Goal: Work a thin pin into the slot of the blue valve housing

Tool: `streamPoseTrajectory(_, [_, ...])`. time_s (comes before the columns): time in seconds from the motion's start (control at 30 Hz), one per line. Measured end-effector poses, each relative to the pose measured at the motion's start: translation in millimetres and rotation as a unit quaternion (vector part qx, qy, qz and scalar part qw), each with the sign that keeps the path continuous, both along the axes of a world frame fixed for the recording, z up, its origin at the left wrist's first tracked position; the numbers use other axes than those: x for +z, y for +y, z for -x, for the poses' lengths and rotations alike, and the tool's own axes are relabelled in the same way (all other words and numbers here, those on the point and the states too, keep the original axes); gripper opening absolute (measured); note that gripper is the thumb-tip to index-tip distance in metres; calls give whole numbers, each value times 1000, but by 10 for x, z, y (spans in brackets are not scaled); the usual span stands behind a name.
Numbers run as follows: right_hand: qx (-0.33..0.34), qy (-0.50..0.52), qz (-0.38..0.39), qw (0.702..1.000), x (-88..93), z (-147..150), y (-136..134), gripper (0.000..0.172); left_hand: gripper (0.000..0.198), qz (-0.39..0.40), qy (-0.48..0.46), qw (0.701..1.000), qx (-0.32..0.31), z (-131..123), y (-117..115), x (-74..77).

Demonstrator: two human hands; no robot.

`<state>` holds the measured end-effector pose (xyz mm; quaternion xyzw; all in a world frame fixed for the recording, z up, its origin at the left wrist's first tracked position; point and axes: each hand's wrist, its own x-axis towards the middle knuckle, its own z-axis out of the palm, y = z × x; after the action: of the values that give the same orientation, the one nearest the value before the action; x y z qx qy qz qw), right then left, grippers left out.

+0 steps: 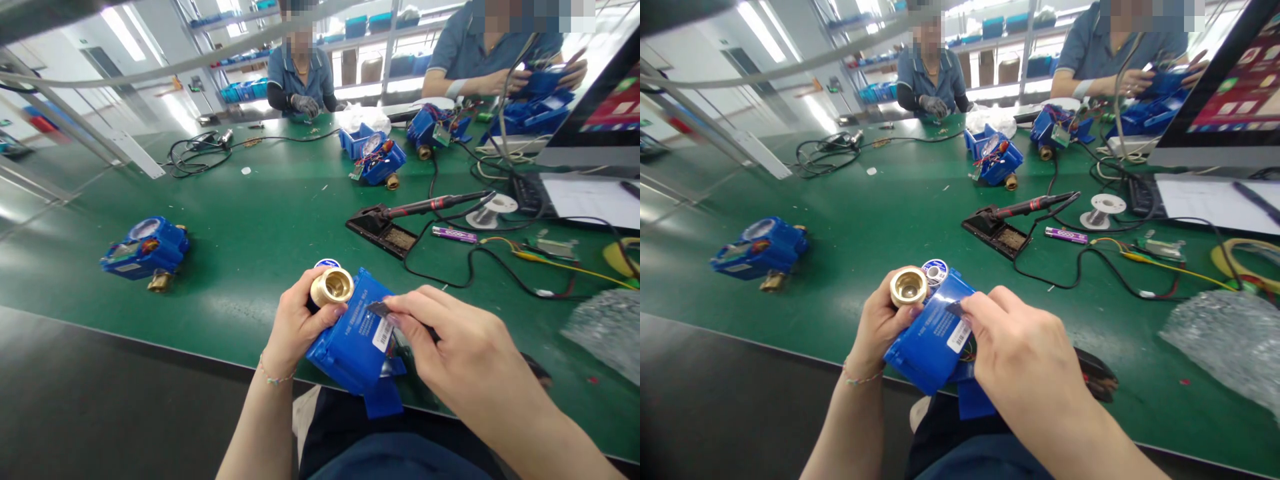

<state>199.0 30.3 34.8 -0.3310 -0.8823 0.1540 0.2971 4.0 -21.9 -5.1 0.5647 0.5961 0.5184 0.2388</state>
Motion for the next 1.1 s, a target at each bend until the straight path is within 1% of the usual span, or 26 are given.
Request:
streamPoseTrajectory(0.23, [-17, -5, 28, 999, 21, 12, 41, 17, 43, 4, -4, 1000, 2, 2, -3, 7])
streamPoseTrajectory(0.43, [-16, -18, 18, 1000, 43, 18, 20, 18, 43, 7, -3, 1000, 3, -6, 3, 15])
streamPoseTrajectory(0.6, [-19, -39, -28, 999, 74, 21, 9, 22, 43, -1, -1, 1000, -1, -5, 8, 11])
streamPoseTrajectory(0.83, [-19, -52, -84, 995, 88, 10, -24, 21, 43, 0, 3, 1000, -8, 2, 20, 5])
streamPoseTrajectory(0.93, [-3, -46, -85, 995, 86, 12, -29, 21, 44, 0, 5, 1000, -4, 2, 23, 5])
streamPoseTrajectory(1.1, [-20, -42, -83, 995, 66, 16, -21, 19, 44, 7, 13, 1000, -3, 5, 27, 10])
